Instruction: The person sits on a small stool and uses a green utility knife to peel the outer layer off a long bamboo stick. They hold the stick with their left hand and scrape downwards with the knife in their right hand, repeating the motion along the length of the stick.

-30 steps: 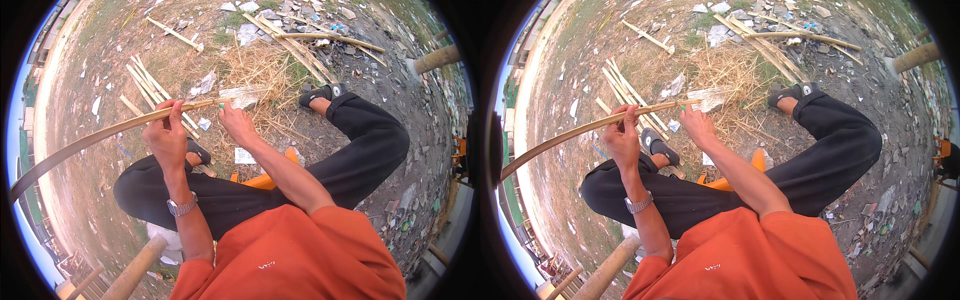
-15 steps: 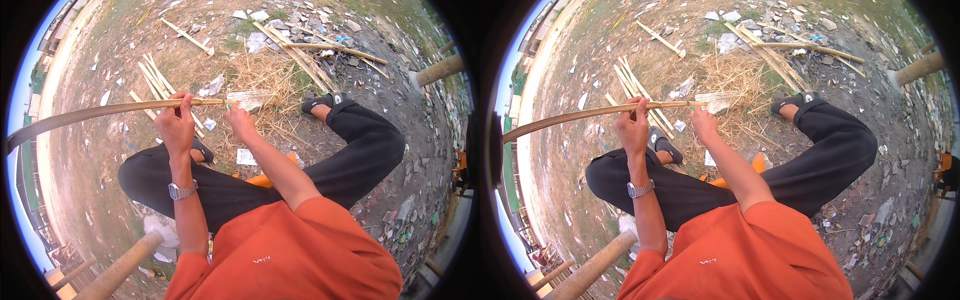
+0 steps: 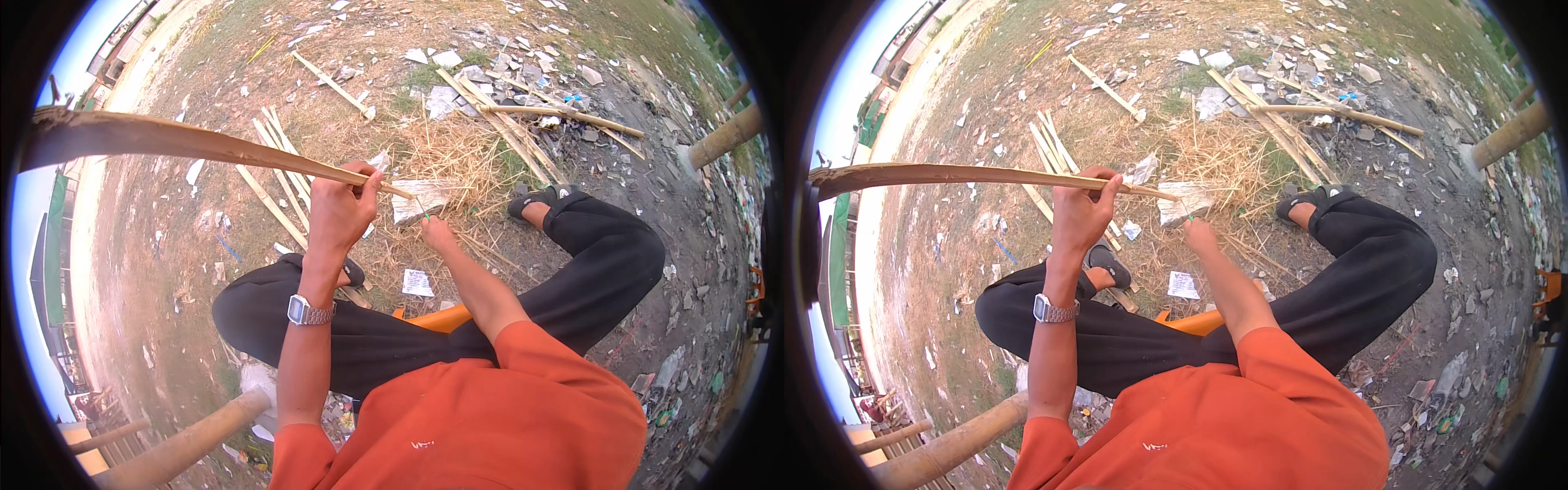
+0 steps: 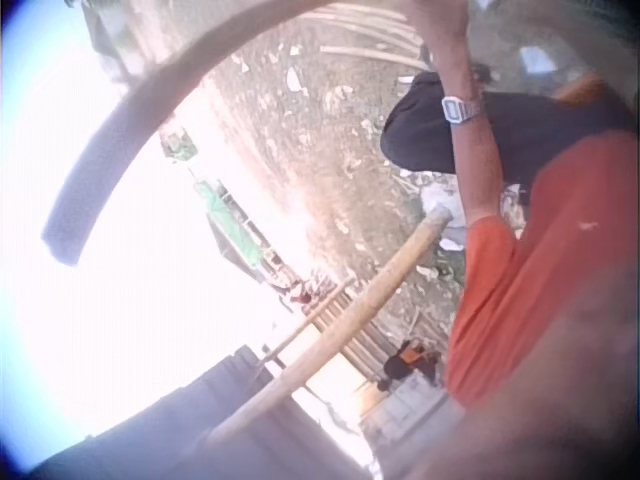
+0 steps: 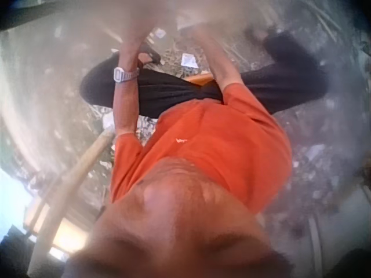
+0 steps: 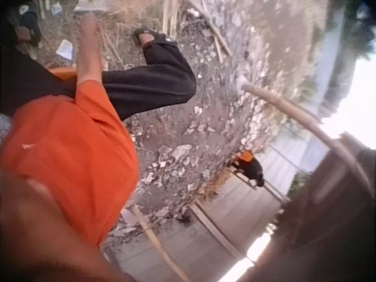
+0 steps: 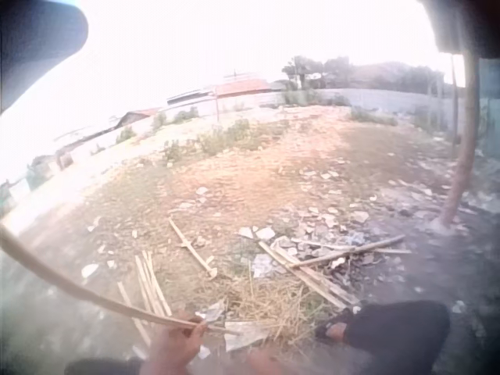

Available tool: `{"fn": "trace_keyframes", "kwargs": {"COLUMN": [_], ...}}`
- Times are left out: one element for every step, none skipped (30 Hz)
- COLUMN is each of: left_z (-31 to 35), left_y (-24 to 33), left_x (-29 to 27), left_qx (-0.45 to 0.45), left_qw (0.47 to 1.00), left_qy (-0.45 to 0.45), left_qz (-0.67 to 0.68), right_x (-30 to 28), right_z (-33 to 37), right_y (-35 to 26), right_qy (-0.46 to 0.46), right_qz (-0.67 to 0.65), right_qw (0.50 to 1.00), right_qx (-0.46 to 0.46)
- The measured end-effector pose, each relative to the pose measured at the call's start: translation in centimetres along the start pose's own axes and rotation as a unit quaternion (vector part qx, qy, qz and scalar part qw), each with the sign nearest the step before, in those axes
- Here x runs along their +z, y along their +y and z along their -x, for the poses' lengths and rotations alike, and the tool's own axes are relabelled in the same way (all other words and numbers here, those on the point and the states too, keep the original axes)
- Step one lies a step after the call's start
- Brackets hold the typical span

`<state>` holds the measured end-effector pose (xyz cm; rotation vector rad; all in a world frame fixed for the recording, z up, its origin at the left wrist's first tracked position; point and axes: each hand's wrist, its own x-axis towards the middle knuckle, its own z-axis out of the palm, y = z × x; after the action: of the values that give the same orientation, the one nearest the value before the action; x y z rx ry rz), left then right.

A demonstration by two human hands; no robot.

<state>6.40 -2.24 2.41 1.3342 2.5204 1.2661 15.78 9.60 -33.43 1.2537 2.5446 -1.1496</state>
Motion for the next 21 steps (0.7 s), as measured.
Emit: {"fn": "trace_keyframes", "kwargs": {"left_z": [-0.2,-0.5,-0.8,-1.0,-1.2,-1.2,-1.3,-1.4,-1.5,-1.5,-1.5,-1.5,-1.4,-1.1,-0.7,-0.6,-0.5,-0.4,-0.6,-0.6,-0.6], "left_y": [-0.6,-0.9,-1.2,-1.5,-1.9,-2.1,-2.1,-2.0,-2.0,-1.9,-1.9,-1.8,-1.2,-1.2,-1.3,-1.1,-0.8,-0.7,-0.5,-0.3,-0.2], "left_x": [-0.2,-0.4,-0.5,-0.6,-0.5,-0.6,-0.7,-0.8,-1.0,-1.0,-0.9,-1.0,-1.0,-0.8,-0.6,-0.6,-0.6,-0.5,-0.5,-0.5,-0.6], "left_qx": [-0.001,-0.007,-0.013,-0.016,-0.024,-0.037,-0.047,-0.058,-0.072,-0.069,-0.067,-0.065,-0.089,-0.082,-0.076,-0.065,-0.06,-0.06,-0.055,-0.05,-0.041], "left_qw": [1.0,1.0,1.0,1.0,0.999,0.999,0.999,0.998,0.997,0.998,0.998,0.998,0.996,0.996,0.997,0.998,0.998,0.998,0.998,0.999,0.999], "left_qy": [-0.006,-0.001,0.002,0.006,0.025,0.024,0.023,0.022,0.013,0.009,0.005,0.001,-0.006,-0.004,-0.003,0.0,-0.004,-0.004,-0.003,-0.001,-0.015], "left_qz": [-0.014,-0.004,0.004,0.01,0.031,0.018,0.009,0.0,-0.011,0.001,0.013,0.025,0.028,0.025,0.023,0.017,0.011,0.01,0.009,0.008,-0.007], "right_x": [-0.9,-1.6,-2.2,-2.6,-2.9,-3.2,-3.3,-3.0,-2.8,-2.4,-1.5,-0.9,-0.9,-0.8,-0.6,-0.5,-0.6,-0.7,-0.9,-1.3,-1.6], "right_z": [0.8,1.3,1.7,1.8,1.7,1.7,1.2,0.8,0.4,0.2,-0.5,-1.0,-1.5,-1.7,-1.7,-2.0,-2.3,-2.7,-3.4,-4.2,-4.7], "right_y": [-2.3,-3.5,-4.5,-5.4,-6.2,-7.0,-7.1,-7.0,-6.9,-6.3,-5.5,-4.6,-4.2,-3.7,-3.1,-3.0,-2.8,-2.6,-2.5,-2.4,-2.1], "right_qy": [0.007,0.008,0.01,0.014,0.007,-0.001,-0.004,-0.003,-0.003,-0.006,0.004,0.002,0.001,0.001,-0.014,-0.015,-0.016,-0.017,-0.013,-0.008,-0.003], "right_qz": [-0.046,-0.075,-0.106,-0.138,-0.131,-0.123,-0.114,-0.097,-0.081,-0.06,-0.029,-0.013,0.005,0.022,0.044,0.046,0.047,0.049,0.053,0.057,0.062], "right_qw": [0.998,0.997,0.994,0.99,0.991,0.992,0.993,0.995,0.996,0.998,0.999,1.0,1.0,1.0,0.999,0.999,0.999,0.999,0.998,0.998,0.998], "right_qx": [0.034,0.034,0.035,0.034,0.034,0.034,0.037,0.03,0.023,0.016,0.019,0.013,0.006,-0.001,-0.004,-0.005,-0.007,-0.008,0.003,0.014,0.024]}}
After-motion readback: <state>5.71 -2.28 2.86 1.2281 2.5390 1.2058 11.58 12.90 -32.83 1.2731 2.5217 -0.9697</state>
